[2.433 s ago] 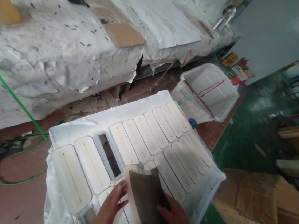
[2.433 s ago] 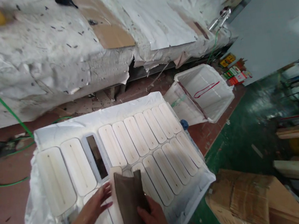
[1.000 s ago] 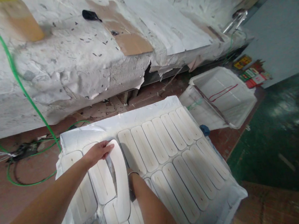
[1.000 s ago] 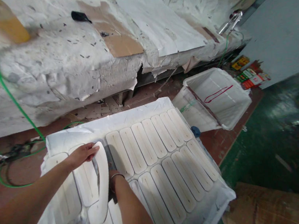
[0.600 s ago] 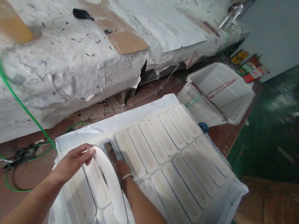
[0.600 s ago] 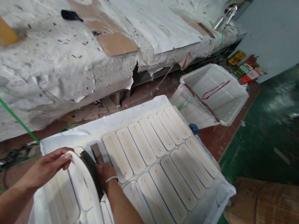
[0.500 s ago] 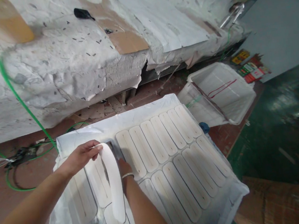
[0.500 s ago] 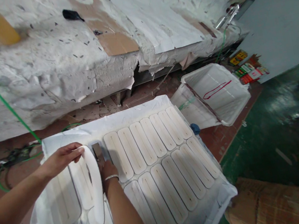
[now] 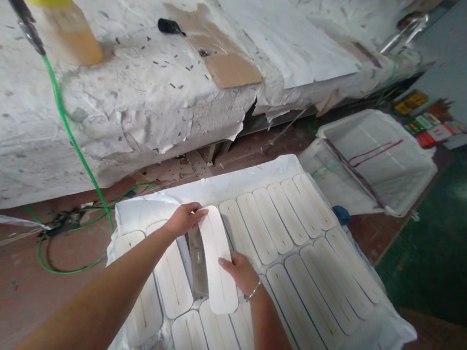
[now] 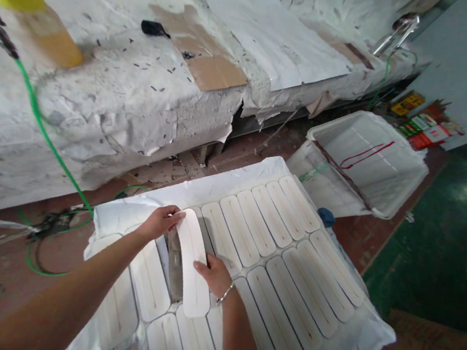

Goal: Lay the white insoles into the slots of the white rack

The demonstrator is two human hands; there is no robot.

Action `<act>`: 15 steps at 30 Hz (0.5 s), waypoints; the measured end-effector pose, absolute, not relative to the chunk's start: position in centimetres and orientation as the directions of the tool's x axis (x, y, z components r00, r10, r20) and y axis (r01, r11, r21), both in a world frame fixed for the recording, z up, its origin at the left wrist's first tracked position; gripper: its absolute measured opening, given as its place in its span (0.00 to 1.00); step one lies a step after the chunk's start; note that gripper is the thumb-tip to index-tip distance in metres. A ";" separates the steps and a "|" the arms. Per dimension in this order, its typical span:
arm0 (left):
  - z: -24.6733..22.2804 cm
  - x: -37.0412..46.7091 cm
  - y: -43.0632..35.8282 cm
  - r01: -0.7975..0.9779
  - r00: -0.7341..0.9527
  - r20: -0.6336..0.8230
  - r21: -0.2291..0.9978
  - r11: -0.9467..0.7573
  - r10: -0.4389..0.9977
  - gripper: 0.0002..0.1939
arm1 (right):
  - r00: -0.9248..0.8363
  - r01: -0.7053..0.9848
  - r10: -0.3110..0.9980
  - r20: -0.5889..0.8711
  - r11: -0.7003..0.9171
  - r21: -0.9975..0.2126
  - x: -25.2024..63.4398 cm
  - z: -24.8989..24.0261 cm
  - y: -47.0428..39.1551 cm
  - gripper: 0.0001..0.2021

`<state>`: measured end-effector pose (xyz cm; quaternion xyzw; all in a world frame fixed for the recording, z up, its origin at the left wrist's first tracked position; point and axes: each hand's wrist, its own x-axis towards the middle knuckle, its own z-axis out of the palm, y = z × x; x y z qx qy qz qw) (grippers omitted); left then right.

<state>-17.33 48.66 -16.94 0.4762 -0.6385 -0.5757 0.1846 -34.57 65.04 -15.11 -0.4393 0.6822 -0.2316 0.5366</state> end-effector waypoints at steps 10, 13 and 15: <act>-20.5 -15.1 60.8 -0.168 -0.098 -0.554 0.828 -0.535 -0.827 0.32 | -0.109 -0.697 -0.934 -0.340 0.316 -0.644 -32.3 -17.5 61.0 0.13; -20.6 -16.8 63.1 -0.021 -0.182 -0.622 0.777 -0.630 -0.761 0.34 | -0.135 -0.793 -0.919 -0.371 0.325 -0.515 -32.8 -16.6 61.3 0.12; -20.7 -18.0 63.8 0.007 -0.219 -0.684 0.712 -0.702 -0.696 0.35 | -0.155 -0.832 -0.923 -0.354 0.315 -0.457 -32.9 -16.1 61.7 0.13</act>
